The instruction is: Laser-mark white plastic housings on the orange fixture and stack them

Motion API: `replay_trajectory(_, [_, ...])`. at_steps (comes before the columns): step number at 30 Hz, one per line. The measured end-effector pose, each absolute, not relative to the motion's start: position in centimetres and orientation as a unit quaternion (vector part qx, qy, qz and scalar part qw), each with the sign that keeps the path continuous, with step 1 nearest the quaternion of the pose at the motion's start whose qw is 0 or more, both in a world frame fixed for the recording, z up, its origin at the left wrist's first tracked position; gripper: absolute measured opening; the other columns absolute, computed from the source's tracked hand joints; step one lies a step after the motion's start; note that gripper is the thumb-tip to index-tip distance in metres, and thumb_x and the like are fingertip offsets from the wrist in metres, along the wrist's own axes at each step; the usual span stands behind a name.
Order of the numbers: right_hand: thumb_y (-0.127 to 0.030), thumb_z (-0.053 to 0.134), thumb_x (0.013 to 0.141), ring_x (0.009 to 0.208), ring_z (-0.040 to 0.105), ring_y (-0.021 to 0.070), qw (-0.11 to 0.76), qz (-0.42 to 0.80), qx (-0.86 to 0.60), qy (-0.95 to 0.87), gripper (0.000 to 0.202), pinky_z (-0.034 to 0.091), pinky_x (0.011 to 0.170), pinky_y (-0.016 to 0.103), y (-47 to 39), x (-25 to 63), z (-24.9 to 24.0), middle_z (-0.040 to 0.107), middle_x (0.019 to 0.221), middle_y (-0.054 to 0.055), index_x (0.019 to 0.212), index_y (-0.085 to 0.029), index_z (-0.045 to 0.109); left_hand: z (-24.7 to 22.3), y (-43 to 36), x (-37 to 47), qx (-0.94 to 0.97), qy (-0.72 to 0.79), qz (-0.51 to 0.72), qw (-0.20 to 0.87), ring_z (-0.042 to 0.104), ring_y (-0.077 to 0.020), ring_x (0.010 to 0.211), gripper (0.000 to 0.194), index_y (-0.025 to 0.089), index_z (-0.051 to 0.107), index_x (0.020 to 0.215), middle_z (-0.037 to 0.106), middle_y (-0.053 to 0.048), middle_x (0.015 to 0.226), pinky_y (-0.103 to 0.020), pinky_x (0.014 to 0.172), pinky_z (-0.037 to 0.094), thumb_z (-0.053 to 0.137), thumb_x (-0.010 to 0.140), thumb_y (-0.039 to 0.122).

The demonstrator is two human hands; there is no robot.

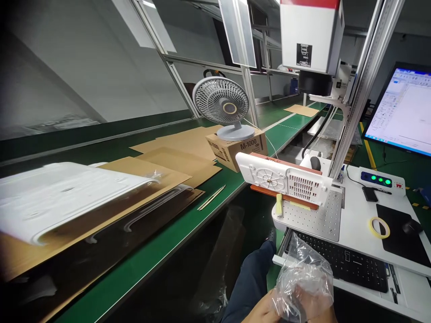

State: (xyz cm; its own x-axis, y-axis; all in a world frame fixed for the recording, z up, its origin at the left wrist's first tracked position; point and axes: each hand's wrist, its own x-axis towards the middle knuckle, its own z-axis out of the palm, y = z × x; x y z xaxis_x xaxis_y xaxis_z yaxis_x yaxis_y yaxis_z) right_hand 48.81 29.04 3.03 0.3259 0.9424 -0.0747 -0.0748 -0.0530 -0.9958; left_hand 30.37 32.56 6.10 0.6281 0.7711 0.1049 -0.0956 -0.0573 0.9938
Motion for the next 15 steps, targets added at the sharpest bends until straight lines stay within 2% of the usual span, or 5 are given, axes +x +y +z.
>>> replay_trajectory(5, [-0.057,0.104,0.062,0.1,0.079,0.0388,0.638,0.512,-0.533,-0.214,0.053,0.068,0.093,0.054,31.4,49.4,4.2,0.082,0.097,0.011,0.095,-0.021,0.083,5.9,31.9,30.3,0.607,0.282,0.39,0.633,0.072,-0.035,0.117,0.063,0.021,0.078,0.136,0.078,-0.015,0.125,-0.045,0.113,0.054,0.07,0.098,0.07])
replay_trajectory(9, [-0.049,0.106,0.061,0.104,0.08,0.0341,0.69,0.482,-0.526,-0.121,0.069,0.07,0.093,0.045,33.1,51.4,6.3,0.083,0.114,0.01,0.118,-0.019,0.081,4.0,31.6,29.9,0.505,0.352,0.509,0.602,0.074,-0.0317,0.112,0.047,0.023,0.077,0.128,0.079,-0.015,0.121,-0.043,0.105,0.06,0.078,0.096,0.057])
replay_trajectory(11, [-0.049,0.104,0.065,0.108,0.079,0.0322,0.703,0.476,-0.519,-0.101,0.072,0.07,0.094,0.041,33.6,52.4,7.3,0.082,0.119,0.009,0.125,-0.019,0.079,3.2,31.7,29.7,0.465,0.388,0.542,0.582,0.072,-0.0323,0.118,0.044,0.023,0.076,0.126,0.077,-0.015,0.126,-0.044,0.11,0.057,0.079,0.096,0.056])
replay_trajectory(13, [-0.053,0.103,0.067,0.11,0.079,0.034,0.692,0.507,-0.506,-0.089,0.072,0.07,0.092,0.042,33.8,52.7,8.0,0.082,0.118,0.011,0.126,-0.017,0.079,2.9,31.9,29.8,0.462,0.395,0.541,0.581,0.059,-0.0383,0.142,0.064,0.026,0.07,0.14,0.065,-0.017,0.15,-0.05,0.122,0.048,0.084,0.09,0.063])
replay_trajectory(15, [-0.057,0.102,0.068,0.108,0.079,0.0371,0.671,0.542,-0.501,-0.074,0.074,0.071,0.089,0.046,33.7,52.4,8.3,0.082,0.116,0.013,0.125,-0.015,0.079,2.8,31.9,30.5,0.459,0.347,0.517,0.634,0.036,-0.044,0.163,0.105,0.031,0.051,0.162,0.043,-0.018,0.173,-0.056,0.129,0.04,0.089,0.076,0.077])
